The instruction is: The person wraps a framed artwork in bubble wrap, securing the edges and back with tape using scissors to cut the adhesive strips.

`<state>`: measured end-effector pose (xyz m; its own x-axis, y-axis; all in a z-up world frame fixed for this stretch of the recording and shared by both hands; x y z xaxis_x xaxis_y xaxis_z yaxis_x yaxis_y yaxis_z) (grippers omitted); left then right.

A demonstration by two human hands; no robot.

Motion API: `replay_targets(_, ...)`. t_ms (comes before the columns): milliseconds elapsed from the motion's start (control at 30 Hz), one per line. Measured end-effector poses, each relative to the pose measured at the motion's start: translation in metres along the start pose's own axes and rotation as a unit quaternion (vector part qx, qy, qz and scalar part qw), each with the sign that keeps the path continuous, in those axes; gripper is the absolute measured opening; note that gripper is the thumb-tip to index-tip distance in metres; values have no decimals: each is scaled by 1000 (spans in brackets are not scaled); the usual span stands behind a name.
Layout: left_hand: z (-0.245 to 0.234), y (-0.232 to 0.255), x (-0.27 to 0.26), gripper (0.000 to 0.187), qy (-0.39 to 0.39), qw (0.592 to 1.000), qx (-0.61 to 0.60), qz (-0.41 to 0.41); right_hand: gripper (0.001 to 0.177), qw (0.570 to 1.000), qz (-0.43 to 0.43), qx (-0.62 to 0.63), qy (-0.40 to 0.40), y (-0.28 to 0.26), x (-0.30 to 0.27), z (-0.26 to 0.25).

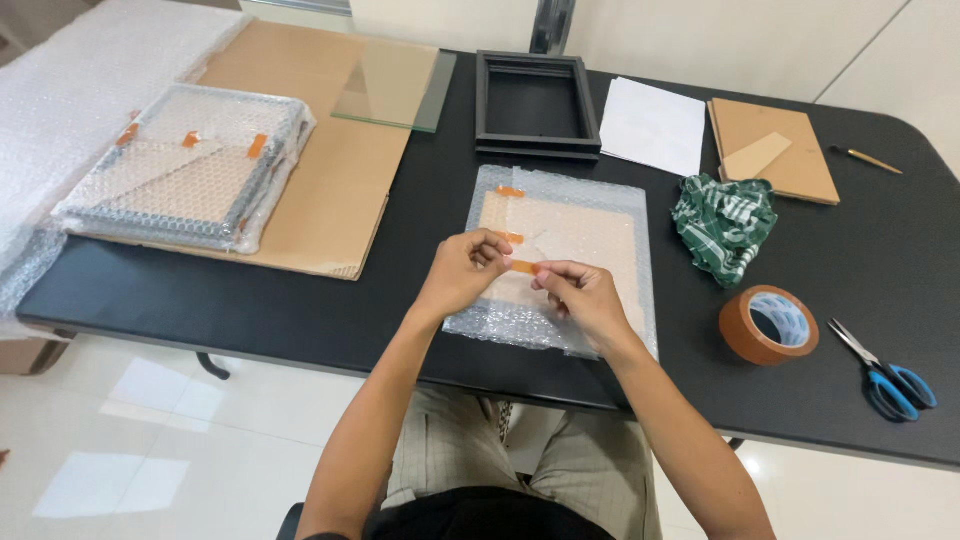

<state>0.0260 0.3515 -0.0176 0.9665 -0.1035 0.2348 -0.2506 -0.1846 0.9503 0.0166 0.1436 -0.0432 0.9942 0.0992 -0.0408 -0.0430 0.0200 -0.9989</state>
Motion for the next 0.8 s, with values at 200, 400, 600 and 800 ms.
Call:
replay_targets(200,-10,-25,-20,28,24,996,22,-83,26,857,-201,-473,22,-16,-9,-3)
replay_targets(400,-14,-39,-24,28,36,995,48,-84,25,811,-170,-545,-129,-10,-16,31)
replay_targets(600,-5,-39,-26,30,28,992,75,-99,58,834,-227,-494,-93,-8,-23,21)
replay_targets(800,-1,-26,-25,31,25,986,115,-120,55,835,-220,-494,-99,-12,-21,22)
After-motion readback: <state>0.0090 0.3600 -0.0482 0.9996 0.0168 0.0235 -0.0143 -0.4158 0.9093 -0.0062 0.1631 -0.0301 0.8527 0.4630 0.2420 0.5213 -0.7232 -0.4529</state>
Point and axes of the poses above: each hand's wrist, its own x-axis towards the middle knuckle, its own z-axis out of the palm, y = z × x, the point moved 5 cm from there along x, towards the middle knuckle
